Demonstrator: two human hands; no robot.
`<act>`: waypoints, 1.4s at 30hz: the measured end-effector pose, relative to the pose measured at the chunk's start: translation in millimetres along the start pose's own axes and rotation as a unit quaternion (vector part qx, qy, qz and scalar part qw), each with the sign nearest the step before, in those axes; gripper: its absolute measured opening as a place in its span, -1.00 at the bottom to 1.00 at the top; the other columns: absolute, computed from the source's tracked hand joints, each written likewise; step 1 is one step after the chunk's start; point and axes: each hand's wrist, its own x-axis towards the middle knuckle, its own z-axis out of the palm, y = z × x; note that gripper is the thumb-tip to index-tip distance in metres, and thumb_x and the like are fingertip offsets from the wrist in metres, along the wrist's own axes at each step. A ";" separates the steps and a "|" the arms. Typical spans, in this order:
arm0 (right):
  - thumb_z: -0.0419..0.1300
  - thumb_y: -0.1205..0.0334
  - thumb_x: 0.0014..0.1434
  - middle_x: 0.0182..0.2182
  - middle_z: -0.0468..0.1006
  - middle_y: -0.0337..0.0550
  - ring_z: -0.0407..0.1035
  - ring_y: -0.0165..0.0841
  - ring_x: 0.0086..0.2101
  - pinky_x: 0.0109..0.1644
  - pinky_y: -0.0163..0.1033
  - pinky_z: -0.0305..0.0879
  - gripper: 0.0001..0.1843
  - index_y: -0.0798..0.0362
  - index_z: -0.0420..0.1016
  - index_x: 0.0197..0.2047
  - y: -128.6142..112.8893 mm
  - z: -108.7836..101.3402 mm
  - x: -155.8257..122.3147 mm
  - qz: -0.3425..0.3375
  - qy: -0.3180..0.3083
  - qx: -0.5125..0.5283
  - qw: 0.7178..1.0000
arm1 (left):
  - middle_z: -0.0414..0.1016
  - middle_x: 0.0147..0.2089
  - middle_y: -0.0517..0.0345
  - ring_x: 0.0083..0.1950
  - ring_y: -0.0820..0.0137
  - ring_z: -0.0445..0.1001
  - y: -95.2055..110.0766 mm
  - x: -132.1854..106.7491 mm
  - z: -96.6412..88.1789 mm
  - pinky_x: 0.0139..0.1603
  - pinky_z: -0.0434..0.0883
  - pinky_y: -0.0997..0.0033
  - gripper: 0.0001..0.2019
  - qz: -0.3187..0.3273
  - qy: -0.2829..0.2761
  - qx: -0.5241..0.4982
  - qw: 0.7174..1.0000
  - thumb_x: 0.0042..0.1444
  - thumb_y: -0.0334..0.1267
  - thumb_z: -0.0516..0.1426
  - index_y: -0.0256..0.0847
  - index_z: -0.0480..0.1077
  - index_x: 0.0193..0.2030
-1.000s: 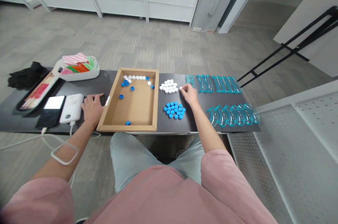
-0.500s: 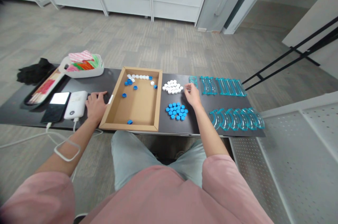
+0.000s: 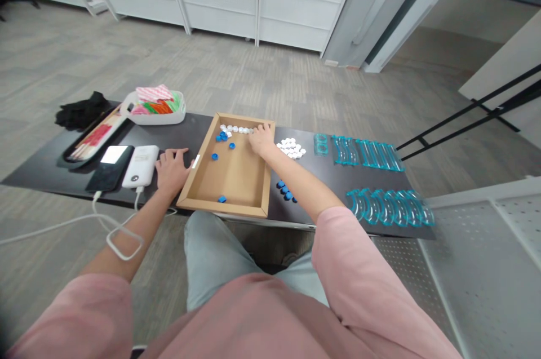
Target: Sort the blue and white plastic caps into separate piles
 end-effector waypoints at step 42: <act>0.32 0.33 0.19 -0.19 0.75 0.00 0.61 -0.16 -0.13 0.13 -0.06 0.49 -0.94 -0.01 0.52 -0.28 178.4 82.0 -78.0 0.215 0.142 0.354 0.899 | 0.29 0.49 -0.40 0.48 -0.13 0.28 13.5 3.1 0.2 0.50 0.23 -0.03 -0.38 -0.037 -0.034 0.054 0.997 0.56 -0.11 -0.13 -0.35 0.30 0.60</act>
